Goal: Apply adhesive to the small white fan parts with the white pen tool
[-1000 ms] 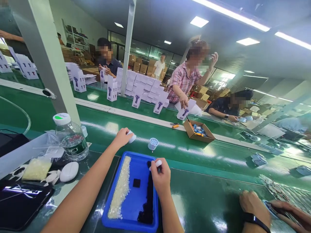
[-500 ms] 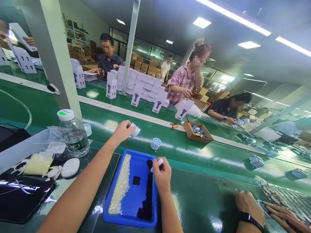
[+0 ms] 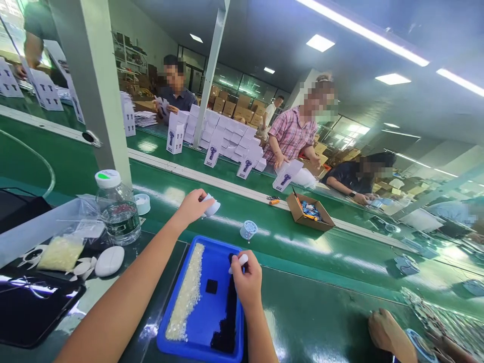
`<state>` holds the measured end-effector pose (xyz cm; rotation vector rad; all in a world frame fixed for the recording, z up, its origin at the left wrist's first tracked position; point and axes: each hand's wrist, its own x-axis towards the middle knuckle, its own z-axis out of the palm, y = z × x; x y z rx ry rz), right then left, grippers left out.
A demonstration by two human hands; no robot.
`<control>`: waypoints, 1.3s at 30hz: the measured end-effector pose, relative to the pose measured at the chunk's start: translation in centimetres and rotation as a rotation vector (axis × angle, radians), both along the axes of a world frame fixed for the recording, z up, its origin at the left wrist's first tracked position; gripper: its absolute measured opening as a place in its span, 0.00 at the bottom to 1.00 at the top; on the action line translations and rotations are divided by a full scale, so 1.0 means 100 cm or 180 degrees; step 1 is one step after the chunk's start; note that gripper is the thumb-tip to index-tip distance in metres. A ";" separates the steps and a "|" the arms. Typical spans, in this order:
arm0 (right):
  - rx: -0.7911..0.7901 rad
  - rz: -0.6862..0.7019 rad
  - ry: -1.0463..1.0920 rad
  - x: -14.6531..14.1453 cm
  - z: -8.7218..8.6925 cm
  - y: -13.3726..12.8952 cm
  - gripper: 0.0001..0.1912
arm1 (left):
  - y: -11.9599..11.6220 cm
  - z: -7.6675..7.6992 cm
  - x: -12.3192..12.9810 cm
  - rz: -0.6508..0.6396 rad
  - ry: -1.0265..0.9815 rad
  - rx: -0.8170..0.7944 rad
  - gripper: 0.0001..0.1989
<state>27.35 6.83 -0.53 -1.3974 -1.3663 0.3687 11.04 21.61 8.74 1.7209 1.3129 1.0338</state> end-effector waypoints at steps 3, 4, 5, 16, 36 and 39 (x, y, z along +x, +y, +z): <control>0.0048 0.0245 -0.0087 -0.005 0.001 0.001 0.11 | 0.001 -0.002 0.000 0.0004 -0.0043 -0.0010 0.12; 0.0068 0.0292 -0.0091 -0.006 0.001 0.001 0.11 | 0.001 -0.003 0.000 0.0011 -0.0049 -0.0001 0.12; 0.0087 0.0314 -0.0077 -0.007 0.001 0.001 0.11 | 0.001 -0.003 0.000 0.0018 -0.0056 0.0005 0.12; -0.0154 0.0954 -0.0017 -0.019 0.012 -0.011 0.09 | 0.002 -0.007 0.008 -0.0162 -0.1368 -0.0941 0.16; 0.0513 -0.0033 0.1903 -0.001 0.014 -0.007 0.09 | -0.027 -0.014 0.050 -0.1022 -0.1466 -0.1208 0.21; 0.0530 -0.0026 0.1904 0.001 0.015 -0.006 0.09 | -0.029 -0.014 0.053 -0.1016 -0.1433 -0.1209 0.21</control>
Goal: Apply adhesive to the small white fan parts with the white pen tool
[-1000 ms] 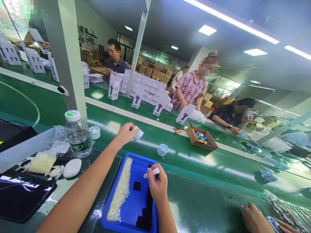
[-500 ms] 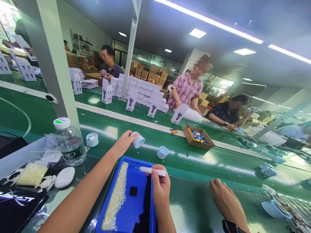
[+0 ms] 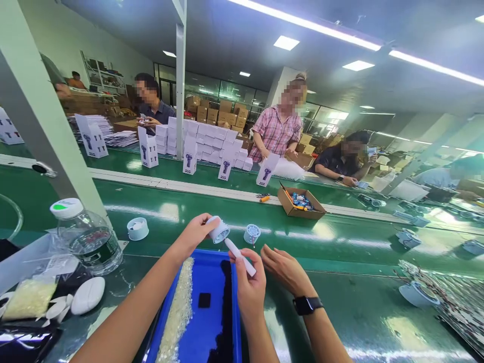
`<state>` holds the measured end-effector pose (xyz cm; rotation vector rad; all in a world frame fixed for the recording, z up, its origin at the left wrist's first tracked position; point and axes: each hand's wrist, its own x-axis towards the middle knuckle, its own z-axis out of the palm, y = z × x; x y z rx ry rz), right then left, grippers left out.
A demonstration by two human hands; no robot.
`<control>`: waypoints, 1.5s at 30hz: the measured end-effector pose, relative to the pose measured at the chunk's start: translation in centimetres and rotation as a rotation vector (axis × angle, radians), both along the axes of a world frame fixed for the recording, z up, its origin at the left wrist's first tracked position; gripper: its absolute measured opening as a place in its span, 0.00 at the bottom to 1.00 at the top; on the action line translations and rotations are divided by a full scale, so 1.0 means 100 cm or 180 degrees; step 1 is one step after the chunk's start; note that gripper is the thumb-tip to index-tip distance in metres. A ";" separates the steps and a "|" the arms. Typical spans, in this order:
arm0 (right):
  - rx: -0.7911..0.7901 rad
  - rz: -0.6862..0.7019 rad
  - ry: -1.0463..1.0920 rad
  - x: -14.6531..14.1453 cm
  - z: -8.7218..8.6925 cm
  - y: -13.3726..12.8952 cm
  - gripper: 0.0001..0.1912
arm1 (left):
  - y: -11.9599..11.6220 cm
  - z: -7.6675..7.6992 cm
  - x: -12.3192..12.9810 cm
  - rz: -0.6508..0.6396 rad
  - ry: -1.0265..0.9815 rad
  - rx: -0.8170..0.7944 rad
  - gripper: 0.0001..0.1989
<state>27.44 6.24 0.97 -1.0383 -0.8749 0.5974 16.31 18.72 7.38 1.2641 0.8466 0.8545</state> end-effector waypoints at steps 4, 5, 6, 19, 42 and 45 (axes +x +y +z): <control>-0.0013 -0.0009 -0.0011 0.002 0.002 0.000 0.09 | 0.000 -0.001 0.001 0.0015 0.0041 -0.0001 0.20; -0.0023 -0.0023 -0.0028 0.002 0.003 -0.001 0.09 | 0.000 -0.001 0.001 0.0022 0.0054 0.0014 0.20; -0.0033 -0.0041 -0.0050 0.002 0.003 -0.001 0.09 | 0.000 -0.002 0.001 0.0035 0.0066 0.0030 0.20; -0.0014 -0.0141 -0.0123 0.002 0.001 -0.001 0.08 | -0.001 -0.003 0.001 -0.0006 0.0059 0.0194 0.18; -0.0462 0.0573 -0.0829 -0.024 0.013 -0.009 0.18 | -0.043 0.007 0.026 0.1462 -0.0746 0.0636 0.24; -0.0285 0.0332 -0.0578 -0.029 0.009 -0.010 0.19 | -0.050 0.011 0.026 0.1258 -0.1021 0.0390 0.23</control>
